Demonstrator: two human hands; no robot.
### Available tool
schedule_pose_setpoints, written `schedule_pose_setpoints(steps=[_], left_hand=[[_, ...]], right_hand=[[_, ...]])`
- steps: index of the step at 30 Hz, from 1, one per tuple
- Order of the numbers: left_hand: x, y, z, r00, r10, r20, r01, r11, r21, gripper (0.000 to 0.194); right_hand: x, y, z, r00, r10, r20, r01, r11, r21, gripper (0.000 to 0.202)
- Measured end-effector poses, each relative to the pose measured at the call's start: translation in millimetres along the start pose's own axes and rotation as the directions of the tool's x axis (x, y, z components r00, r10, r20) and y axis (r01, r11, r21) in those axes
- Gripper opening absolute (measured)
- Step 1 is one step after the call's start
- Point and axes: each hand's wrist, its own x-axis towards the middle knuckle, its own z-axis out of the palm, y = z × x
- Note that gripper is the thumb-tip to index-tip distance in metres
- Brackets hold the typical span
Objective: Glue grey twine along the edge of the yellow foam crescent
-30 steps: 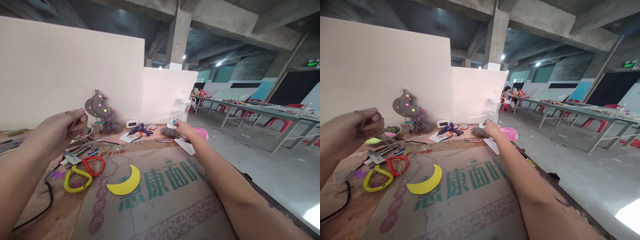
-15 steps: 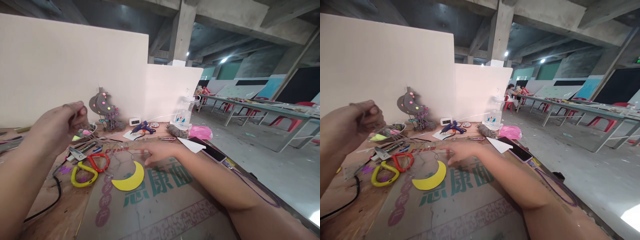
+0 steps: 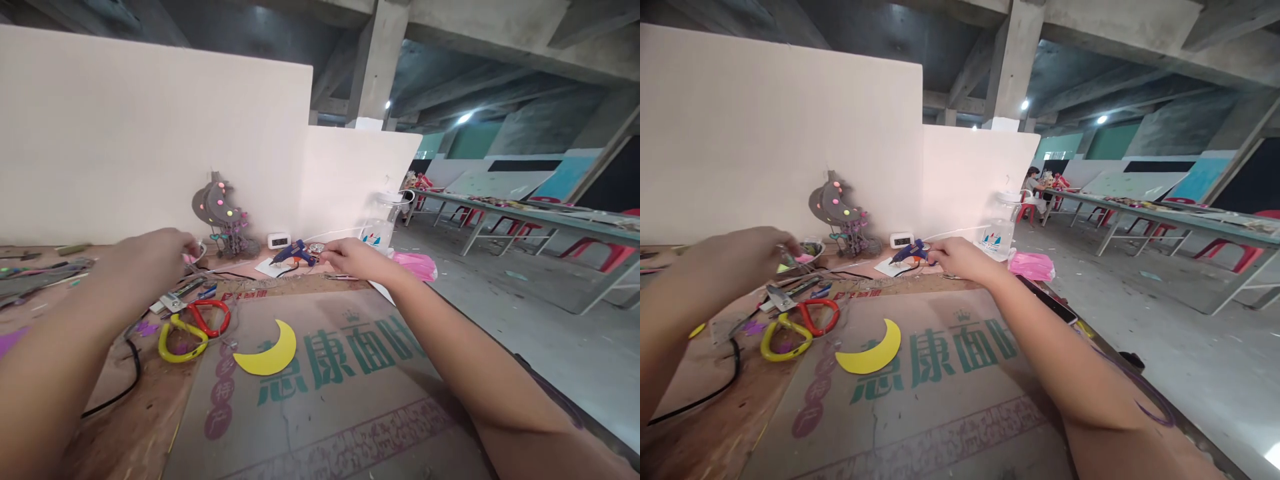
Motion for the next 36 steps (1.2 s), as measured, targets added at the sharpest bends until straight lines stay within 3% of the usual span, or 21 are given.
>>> schedule_pose_setpoints(steps=[2, 4, 6, 8, 10, 12, 15, 17, 20, 21, 23, 25, 30, 33, 36], left_hand=[[-12.4, 29.4, 5.9, 0.993, 0.080, 0.086, -0.075, 0.995, -0.061, 0.021], [-25.6, 55.9, 17.0, 0.967, 0.153, 0.202, -0.077, 0.936, -0.343, 0.032], [-34.9, 73.3, 32.4, 0.911, 0.320, 0.259, -0.047, 0.707, -0.706, 0.050], [-37.9, 80.1, 47.7, 0.827, 0.460, 0.325, 0.066, 0.494, -0.867, 0.061], [-35.7, 79.1, 58.1, 0.794, 0.507, 0.336, 0.100, 0.436, -0.894, 0.055], [-31.4, 74.3, 61.6, 0.780, 0.510, 0.362, 0.026, 0.551, -0.834, 0.042], [-25.1, 66.6, 56.7, 0.830, 0.430, 0.355, -0.102, 0.743, -0.662, 0.042], [-21.2, 62.1, 49.2, 0.867, 0.377, 0.326, -0.134, 0.806, -0.576, 0.042], [-15.2, 55.1, 33.7, 0.913, 0.279, 0.298, -0.093, 0.853, -0.514, 0.042], [-13.3, 52.4, 28.1, 0.923, 0.255, 0.287, -0.082, 0.862, -0.501, 0.041], [-9.9, 47.0, 17.6, 0.936, 0.241, 0.258, -0.094, 0.875, -0.476, 0.038], [-7.4, 42.0, 9.8, 0.946, 0.220, 0.238, -0.097, 0.892, -0.442, 0.038], [-5.2, 35.0, 4.2, 0.929, 0.184, 0.322, -0.069, 0.939, -0.338, 0.036], [-3.7, 30.1, 1.6, 0.938, 0.173, 0.299, -0.072, 0.945, -0.319, 0.035], [0.0, 20.8, -4.7, 0.959, 0.161, 0.233, -0.074, 0.936, -0.343, 0.036]], right_hand=[[-4.6, -21.0, 4.1, 0.991, -0.079, -0.110, 0.080, 0.997, 0.006, 0.029], [-9.7, -39.6, 9.1, 0.967, -0.171, -0.187, 0.170, 0.985, -0.022, 0.027], [-14.9, -53.5, 13.5, 0.943, -0.245, -0.225, 0.241, 0.969, -0.049, 0.025], [-19.1, -62.4, 16.6, 0.924, -0.307, -0.227, 0.303, 0.951, -0.055, 0.023], [-21.3, -66.8, 18.2, 0.912, -0.344, -0.222, 0.339, 0.939, -0.060, 0.022], [-21.0, -66.9, 18.2, 0.911, -0.349, -0.220, 0.341, 0.937, -0.073, 0.022], [-16.0, -56.3, 15.9, 0.931, -0.297, -0.211, 0.285, 0.955, -0.087, 0.022], [-10.2, -39.1, 13.5, 0.961, -0.230, -0.152, 0.218, 0.971, -0.095, 0.022], [-0.2, 1.3, 10.3, 0.998, -0.016, 0.053, 0.024, 0.988, -0.154, 0.021], [2.7, 17.0, 9.8, 0.988, 0.096, 0.119, -0.072, 0.978, -0.193, 0.018], [6.9, 48.5, 10.5, 0.968, 0.206, 0.146, -0.168, 0.957, -0.235, 0.016], [8.2, 77.3, 13.9, 0.940, 0.311, 0.141, -0.268, 0.928, -0.260, 0.015], [1.5, 128.8, 27.4, 0.859, 0.510, 0.046, -0.478, 0.830, -0.287, 0.028], [-2.4, 143.7, 28.2, 0.834, 0.552, -0.020, -0.538, 0.804, -0.251, 0.029], [-1.0, 145.0, 20.6, 0.842, 0.534, -0.076, -0.539, 0.824, -0.175, 0.025]])
